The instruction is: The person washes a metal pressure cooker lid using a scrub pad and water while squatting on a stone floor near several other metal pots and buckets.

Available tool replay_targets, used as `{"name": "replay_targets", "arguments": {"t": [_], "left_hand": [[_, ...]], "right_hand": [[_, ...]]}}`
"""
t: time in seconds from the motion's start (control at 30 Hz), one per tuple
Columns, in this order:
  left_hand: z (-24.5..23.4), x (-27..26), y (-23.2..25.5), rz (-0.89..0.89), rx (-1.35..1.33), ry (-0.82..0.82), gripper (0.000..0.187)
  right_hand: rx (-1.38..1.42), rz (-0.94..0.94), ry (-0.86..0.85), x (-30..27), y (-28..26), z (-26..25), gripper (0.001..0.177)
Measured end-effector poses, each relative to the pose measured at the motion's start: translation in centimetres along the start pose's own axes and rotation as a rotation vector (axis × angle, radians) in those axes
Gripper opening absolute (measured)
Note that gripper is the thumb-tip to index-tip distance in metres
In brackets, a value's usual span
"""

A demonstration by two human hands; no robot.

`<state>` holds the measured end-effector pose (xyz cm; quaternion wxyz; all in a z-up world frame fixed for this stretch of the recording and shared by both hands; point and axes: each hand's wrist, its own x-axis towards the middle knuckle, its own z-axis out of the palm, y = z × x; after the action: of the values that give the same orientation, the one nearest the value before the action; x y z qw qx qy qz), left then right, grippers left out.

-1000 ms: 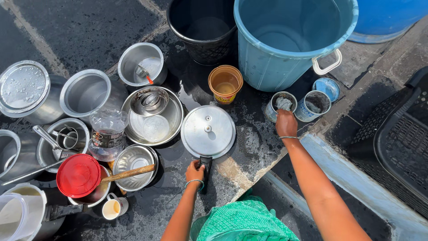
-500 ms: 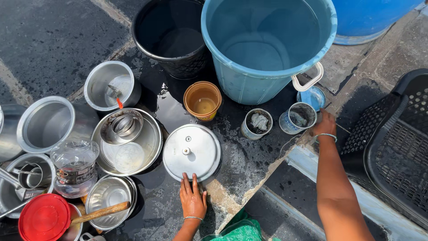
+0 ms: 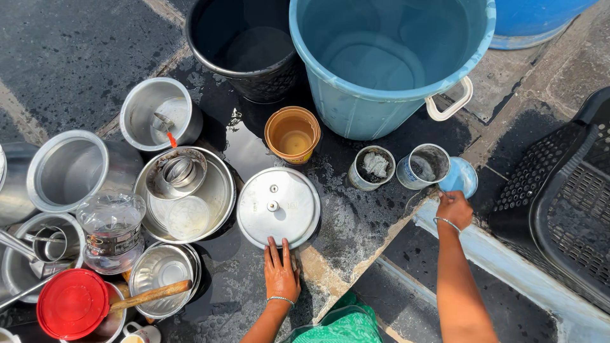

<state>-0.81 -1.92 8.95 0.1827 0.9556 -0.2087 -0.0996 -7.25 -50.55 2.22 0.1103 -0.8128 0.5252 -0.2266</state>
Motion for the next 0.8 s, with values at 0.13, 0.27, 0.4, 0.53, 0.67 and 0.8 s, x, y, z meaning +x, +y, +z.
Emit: {"name": "replay_targets", "arguments": {"t": [0.13,0.27,0.4,0.53,0.67,0.8], "left_hand": [[0.0,-0.1,-0.2,-0.017,-0.007,-0.031,0.102],[0.2,0.0,-1.2,0.01,0.046,-0.075,0.103],[-0.1,0.0,-1.7,0.054,0.088,-0.059,0.103],[-1.6,0.0,-1.9,-0.025,0.09,-0.221,0.111],[-2.5,0.3,-2.4,0.0,0.117,-0.298,0.112],[-2.5,0.4,-2.7,0.004,0.122,-0.339,0.112]], "right_hand": [[0.183,-0.072,-0.117,-11.3,-0.1,-4.9,0.016],[0.2,-0.238,-0.35,-18.4,-4.4,-7.4,0.016],[0.185,-0.534,-0.521,-20.1,-8.7,-5.6,0.015],[0.281,-0.581,-0.519,-18.6,-11.5,-1.6,0.014],[0.232,-0.634,-0.489,-15.2,-12.7,1.1,0.019],[0.12,-0.59,-0.5,-14.3,-14.2,2.7,0.021]]}}
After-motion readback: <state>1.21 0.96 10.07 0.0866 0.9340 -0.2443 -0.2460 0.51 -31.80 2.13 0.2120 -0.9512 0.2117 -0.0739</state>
